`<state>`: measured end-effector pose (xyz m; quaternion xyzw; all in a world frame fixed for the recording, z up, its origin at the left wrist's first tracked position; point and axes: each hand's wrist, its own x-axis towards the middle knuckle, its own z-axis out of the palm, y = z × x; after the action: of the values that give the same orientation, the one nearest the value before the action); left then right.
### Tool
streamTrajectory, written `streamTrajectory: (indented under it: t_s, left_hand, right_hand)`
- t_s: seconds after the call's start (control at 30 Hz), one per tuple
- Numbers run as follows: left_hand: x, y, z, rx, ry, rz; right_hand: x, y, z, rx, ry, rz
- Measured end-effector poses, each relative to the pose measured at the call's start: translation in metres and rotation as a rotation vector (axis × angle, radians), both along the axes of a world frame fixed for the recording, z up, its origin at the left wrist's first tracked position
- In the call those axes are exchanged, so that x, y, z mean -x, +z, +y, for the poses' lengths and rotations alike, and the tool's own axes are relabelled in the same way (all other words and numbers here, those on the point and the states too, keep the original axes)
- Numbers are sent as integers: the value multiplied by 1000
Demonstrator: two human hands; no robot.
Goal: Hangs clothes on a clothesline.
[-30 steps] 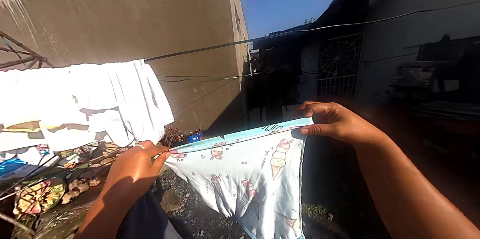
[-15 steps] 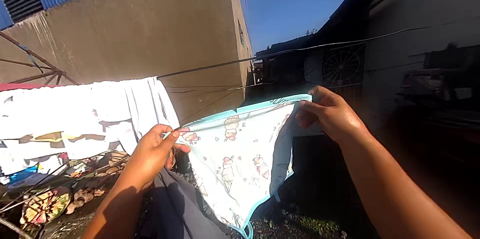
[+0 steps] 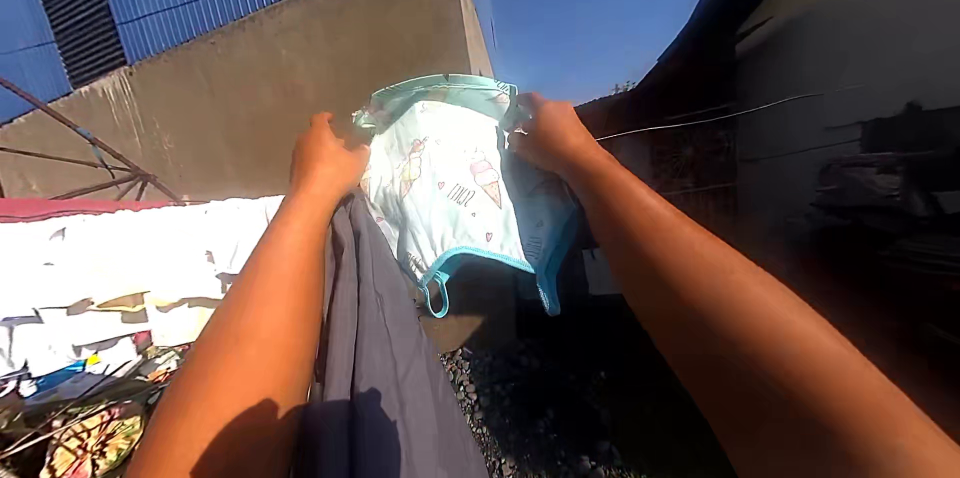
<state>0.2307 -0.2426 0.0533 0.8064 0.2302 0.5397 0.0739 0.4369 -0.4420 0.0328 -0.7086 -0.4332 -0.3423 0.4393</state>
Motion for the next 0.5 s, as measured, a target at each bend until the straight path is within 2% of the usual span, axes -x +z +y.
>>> streamTrajectory:
  t_s: [0.13, 0.23, 0.37, 0.5]
  left_hand:
    - [14, -31, -2, -53, 18, 129]
    - [22, -49, -7, -85, 62, 228]
    - [15, -54, -4, -207, 131, 315]
    - [17, -51, 18, -350, 26, 376]
  right_hand:
    - [-9, -23, -17, 129, -38, -59]
    - [-14, -39, -36, 177, 29, -69]
    - [-23, -43, -50, 242, 71, -76]
    - [-27, -50, -49, 178, 115, -19]
